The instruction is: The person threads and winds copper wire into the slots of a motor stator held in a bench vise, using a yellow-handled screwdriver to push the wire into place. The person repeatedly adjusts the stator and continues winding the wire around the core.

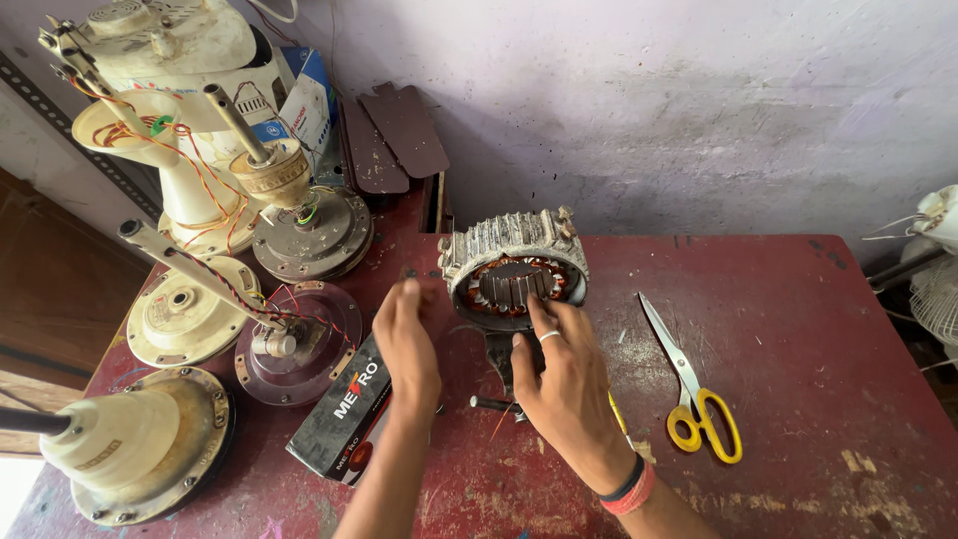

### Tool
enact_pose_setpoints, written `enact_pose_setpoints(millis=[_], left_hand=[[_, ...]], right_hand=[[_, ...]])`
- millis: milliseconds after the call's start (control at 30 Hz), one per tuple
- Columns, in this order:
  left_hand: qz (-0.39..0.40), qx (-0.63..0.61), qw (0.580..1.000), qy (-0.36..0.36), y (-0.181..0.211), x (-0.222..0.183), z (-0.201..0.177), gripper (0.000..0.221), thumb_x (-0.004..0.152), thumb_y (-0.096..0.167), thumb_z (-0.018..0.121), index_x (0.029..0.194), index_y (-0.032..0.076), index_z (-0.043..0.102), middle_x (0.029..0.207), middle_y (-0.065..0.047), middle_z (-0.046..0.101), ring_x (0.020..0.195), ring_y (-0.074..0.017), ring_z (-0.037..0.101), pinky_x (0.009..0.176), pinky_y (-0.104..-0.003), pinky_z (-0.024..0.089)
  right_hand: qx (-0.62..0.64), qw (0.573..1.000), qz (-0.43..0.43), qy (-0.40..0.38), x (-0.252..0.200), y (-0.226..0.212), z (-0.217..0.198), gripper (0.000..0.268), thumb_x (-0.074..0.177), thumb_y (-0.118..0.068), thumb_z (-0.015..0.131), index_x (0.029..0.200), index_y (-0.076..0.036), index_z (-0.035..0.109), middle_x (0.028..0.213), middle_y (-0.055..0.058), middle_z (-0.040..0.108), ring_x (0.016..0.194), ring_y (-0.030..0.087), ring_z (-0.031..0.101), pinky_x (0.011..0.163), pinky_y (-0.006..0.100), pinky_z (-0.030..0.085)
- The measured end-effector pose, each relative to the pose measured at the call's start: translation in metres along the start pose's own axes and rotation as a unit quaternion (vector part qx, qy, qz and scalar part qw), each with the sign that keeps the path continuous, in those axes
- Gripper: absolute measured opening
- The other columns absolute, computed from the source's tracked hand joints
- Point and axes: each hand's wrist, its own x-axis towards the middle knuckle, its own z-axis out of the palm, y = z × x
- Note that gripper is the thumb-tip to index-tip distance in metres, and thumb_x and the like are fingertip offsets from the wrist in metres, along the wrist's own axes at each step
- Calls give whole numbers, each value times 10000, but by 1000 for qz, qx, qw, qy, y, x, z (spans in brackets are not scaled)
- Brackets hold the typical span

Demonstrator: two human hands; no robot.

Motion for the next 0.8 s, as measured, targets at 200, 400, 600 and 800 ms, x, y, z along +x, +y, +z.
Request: enact_pose_setpoints(millis=[200, 400, 600, 800], left_hand=[[-344, -168, 889, -250, 0, 48, 24, 578, 988, 538, 310, 1182, 160, 701, 1215, -11, 733, 1093, -154, 669, 961, -424, 483], [-307, -210, 822, -432, 1, 61, 31, 692, 1059, 526, 247, 1199, -5, 668, 1186, -152, 720, 1094, -280, 685, 945, -503, 567], [-324, -219, 825, -407, -14, 64, 35, 600, 1034, 444, 303, 1284, 19, 645, 1240, -155, 712, 1138, -299, 676, 993, -512, 547], [-330, -212, 827, -403, -35, 79, 35, 507, 1029, 346, 352, 1310, 21, 621, 1292, -165, 685, 1170, -293, 664, 1023, -503, 545]], right_hand=[[-41, 999, -24, 20, 6, -3, 6, 449, 917, -114, 660, 1285, 136, 604, 1137, 206, 610, 1021, 303, 611, 859, 425, 523], [-53, 998, -17, 21, 13, 0, 15, 472, 914, -116, 663, 1306, 136, 587, 1144, 223, 610, 1018, 310, 617, 866, 435, 527], [-4, 997, -26, 72, 11, -1, 14, 428, 907, -69, 685, 1292, 105, 613, 1113, 203, 646, 998, 297, 645, 831, 412, 554], [81, 989, 89, 88, 5, -2, 14, 256, 904, -36, 696, 1155, 14, 714, 902, 122, 727, 551, 158, 634, 453, 286, 498]])
